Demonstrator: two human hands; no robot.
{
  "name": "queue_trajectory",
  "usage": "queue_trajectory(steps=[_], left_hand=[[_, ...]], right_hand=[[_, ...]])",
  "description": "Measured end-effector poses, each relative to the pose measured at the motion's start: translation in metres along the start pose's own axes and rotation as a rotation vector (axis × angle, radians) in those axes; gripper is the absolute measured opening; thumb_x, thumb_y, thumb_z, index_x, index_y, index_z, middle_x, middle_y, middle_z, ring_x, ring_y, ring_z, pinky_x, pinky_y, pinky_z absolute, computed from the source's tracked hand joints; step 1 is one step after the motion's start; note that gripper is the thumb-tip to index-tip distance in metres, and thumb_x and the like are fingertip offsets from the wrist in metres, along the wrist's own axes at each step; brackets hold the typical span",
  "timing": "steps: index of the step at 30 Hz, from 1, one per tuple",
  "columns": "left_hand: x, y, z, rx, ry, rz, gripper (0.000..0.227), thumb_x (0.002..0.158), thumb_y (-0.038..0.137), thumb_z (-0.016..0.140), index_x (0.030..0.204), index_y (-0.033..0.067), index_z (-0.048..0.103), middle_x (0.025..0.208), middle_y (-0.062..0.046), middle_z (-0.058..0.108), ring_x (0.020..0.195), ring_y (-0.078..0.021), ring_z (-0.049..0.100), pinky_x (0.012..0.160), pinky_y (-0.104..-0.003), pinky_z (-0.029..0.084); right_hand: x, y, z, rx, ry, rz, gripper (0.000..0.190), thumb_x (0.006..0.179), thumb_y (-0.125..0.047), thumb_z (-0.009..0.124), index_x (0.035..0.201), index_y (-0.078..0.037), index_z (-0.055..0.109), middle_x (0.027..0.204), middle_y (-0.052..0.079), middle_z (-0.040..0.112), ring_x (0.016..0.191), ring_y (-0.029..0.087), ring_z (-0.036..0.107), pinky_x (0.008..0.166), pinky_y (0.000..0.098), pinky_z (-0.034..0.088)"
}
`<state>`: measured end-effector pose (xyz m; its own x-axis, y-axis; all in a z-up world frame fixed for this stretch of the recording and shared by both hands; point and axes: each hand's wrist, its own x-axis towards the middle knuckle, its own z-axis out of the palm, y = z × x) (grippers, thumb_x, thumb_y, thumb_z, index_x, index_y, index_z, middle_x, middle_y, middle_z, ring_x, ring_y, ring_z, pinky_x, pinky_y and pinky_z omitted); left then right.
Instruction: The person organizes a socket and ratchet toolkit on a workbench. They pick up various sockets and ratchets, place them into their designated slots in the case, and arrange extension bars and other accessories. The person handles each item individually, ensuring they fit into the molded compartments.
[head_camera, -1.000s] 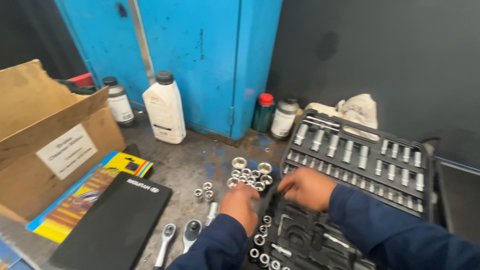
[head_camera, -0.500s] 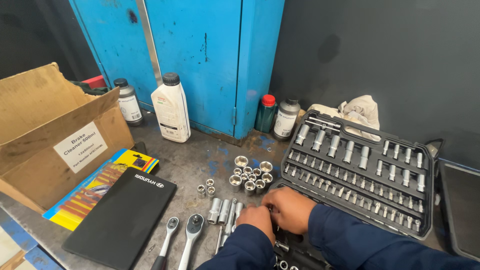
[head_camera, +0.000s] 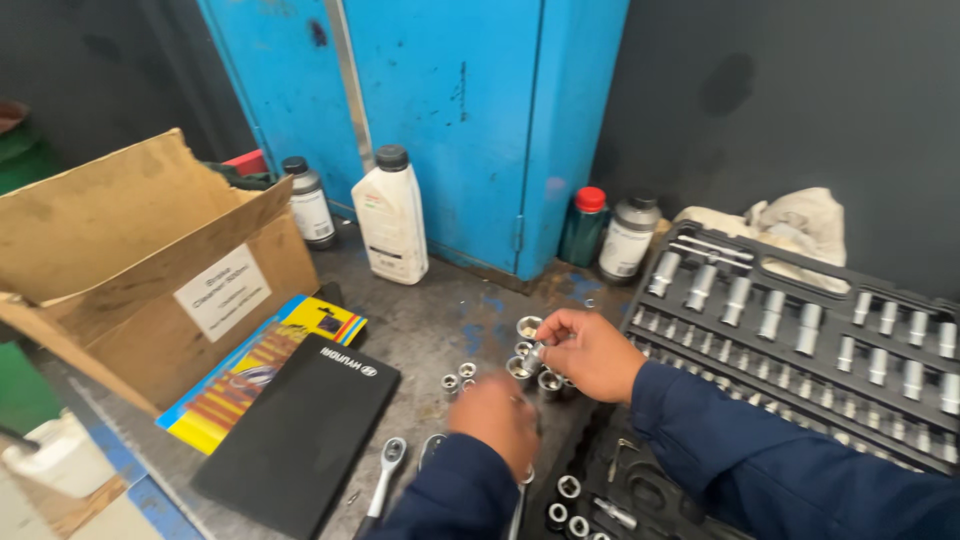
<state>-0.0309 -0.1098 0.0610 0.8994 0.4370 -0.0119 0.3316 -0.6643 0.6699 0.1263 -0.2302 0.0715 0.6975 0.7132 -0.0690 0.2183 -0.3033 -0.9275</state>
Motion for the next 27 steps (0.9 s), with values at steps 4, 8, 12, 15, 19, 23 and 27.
queue_trajectory(steps=[4, 8, 12, 15, 19, 23, 27], left_hand=[[0.034, -0.053, -0.037, 0.014, 0.231, -0.040, 0.021, 0.079, 0.016, 0.077, 0.096, 0.0074, 0.067, 0.100, -0.018, 0.070, 0.098, -0.0384, 0.068, 0.086, -0.048, 0.054], [0.062, -0.104, -0.047, 0.099, 0.307, -0.013, 0.016, 0.079, 0.009, 0.075, 0.094, 0.0062, 0.069, 0.104, -0.020, 0.068, 0.100, -0.0394, 0.067, 0.088, -0.047, 0.053], [0.088, -0.124, -0.036, 0.068, 0.289, 0.033, 0.019, 0.075, 0.004, 0.074, 0.093, 0.0066, 0.070, 0.105, -0.018, 0.069, 0.102, -0.0392, 0.066, 0.088, -0.046, 0.053], [0.107, -0.128, -0.027, 0.082, 0.229, 0.087, 0.020, 0.074, 0.002, 0.074, 0.093, 0.0083, 0.072, 0.105, -0.018, 0.070, 0.103, -0.0391, 0.066, 0.088, -0.046, 0.053], [0.122, -0.132, -0.018, 0.116, 0.141, 0.126, 0.021, 0.074, 0.001, 0.074, 0.093, 0.0095, 0.075, 0.100, -0.019, 0.073, 0.099, -0.0382, 0.069, 0.089, -0.043, 0.055], [0.127, -0.136, -0.012, 0.127, 0.079, 0.140, 0.026, 0.073, -0.002, 0.071, 0.094, 0.0108, 0.078, 0.098, -0.018, 0.075, 0.097, -0.0367, 0.071, 0.089, -0.041, 0.056], [0.128, -0.137, -0.010, 0.126, 0.057, 0.129, 0.031, 0.073, -0.004, 0.068, 0.096, 0.0127, 0.079, 0.100, -0.017, 0.076, 0.099, -0.0352, 0.072, 0.091, -0.040, 0.056]], right_hand=[[0.012, -0.001, 0.024, -0.033, -0.025, -0.023, 0.029, 0.087, -0.009, 0.072, 0.116, -0.004, 0.068, 0.095, 0.001, 0.062, 0.076, 0.011, 0.063, 0.064, 0.0309, 0.051], [0.014, -0.017, 0.035, -0.534, -0.031, -0.344, 0.023, 0.085, -0.009, 0.073, 0.107, -0.003, 0.073, 0.101, 0.011, 0.073, 0.091, 0.024, 0.071, 0.080, 0.0361, 0.055], [0.021, -0.029, 0.047, -0.657, -0.107, -0.333, 0.025, 0.084, -0.005, 0.071, 0.109, -0.004, 0.073, 0.106, 0.014, 0.073, 0.098, 0.032, 0.069, 0.084, 0.0403, 0.054], [0.025, -0.029, 0.056, -0.650, -0.140, -0.249, 0.027, 0.085, -0.003, 0.068, 0.111, -0.004, 0.072, 0.110, 0.014, 0.071, 0.100, 0.032, 0.070, 0.086, 0.0396, 0.055], [0.029, -0.026, 0.063, -0.732, -0.187, -0.234, 0.028, 0.085, -0.003, 0.070, 0.113, -0.005, 0.073, 0.111, 0.015, 0.071, 0.102, 0.033, 0.070, 0.088, 0.0404, 0.055], [0.030, -0.021, 0.066, -0.697, -0.181, -0.195, 0.030, 0.085, -0.002, 0.068, 0.115, -0.005, 0.073, 0.114, 0.016, 0.071, 0.103, 0.033, 0.070, 0.088, 0.0403, 0.056], [0.032, -0.018, 0.070, -0.719, -0.209, -0.222, 0.031, 0.084, -0.002, 0.067, 0.114, -0.004, 0.073, 0.113, 0.018, 0.072, 0.101, 0.034, 0.071, 0.089, 0.0397, 0.056]])
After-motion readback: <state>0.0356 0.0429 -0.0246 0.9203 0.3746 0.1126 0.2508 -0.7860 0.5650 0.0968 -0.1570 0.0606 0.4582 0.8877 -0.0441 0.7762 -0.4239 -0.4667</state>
